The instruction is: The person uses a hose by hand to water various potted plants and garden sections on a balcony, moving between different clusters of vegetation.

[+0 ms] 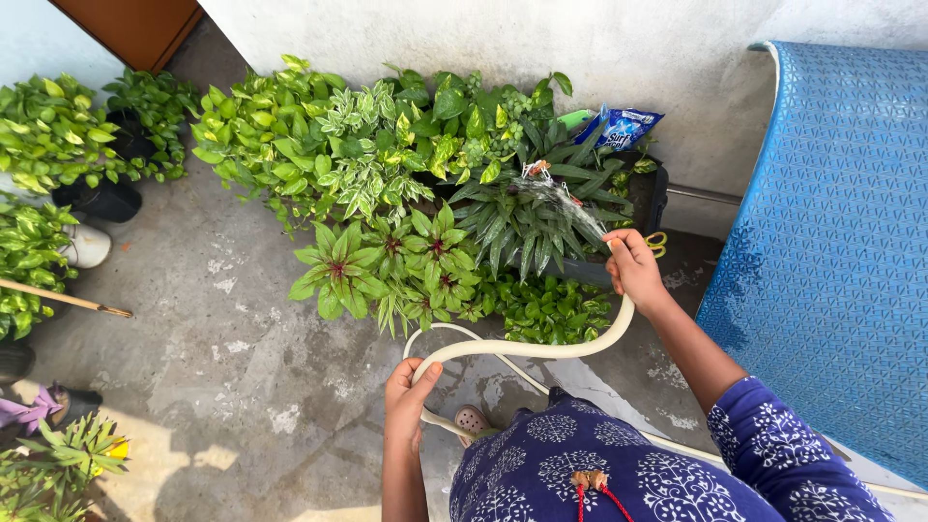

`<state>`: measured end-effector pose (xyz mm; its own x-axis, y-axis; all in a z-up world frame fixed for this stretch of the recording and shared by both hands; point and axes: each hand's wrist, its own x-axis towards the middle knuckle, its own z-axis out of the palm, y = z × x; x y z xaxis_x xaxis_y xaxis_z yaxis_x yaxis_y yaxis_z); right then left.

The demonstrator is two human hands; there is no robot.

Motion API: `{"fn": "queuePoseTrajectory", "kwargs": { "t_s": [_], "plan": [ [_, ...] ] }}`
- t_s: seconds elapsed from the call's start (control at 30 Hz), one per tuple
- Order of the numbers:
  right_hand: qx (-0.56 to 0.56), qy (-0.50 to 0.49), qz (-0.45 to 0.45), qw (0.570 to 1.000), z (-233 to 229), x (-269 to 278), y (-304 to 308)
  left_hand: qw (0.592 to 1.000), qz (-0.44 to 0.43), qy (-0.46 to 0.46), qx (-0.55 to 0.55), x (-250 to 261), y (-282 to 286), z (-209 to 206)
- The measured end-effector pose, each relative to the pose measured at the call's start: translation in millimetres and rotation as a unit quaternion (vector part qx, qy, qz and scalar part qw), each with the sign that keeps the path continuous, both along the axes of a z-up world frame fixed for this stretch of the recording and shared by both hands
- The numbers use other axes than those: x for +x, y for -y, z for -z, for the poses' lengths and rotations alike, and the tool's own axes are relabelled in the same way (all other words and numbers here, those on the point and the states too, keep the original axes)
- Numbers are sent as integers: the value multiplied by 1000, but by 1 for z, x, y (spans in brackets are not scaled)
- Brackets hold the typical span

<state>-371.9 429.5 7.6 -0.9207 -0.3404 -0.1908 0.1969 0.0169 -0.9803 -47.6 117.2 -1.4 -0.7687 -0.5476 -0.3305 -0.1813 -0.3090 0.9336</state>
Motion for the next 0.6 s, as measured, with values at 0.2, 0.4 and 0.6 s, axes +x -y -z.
{"fn": "queuePoseTrajectory", "kwargs": {
  "t_s": [0.2,0.4,0.6],
  "plan": [
    [-41,-56,-13,998,-33,-9,23,999,-23,-23,6,8,9,-1],
    [-10,-87,-25,996,-52,-12,36,1000,-29,-2,13,15,11,-5],
    [-27,-121,-34,992,-59,-15,46,999,-32,-15,1,17,14,-14]
  ]
}}
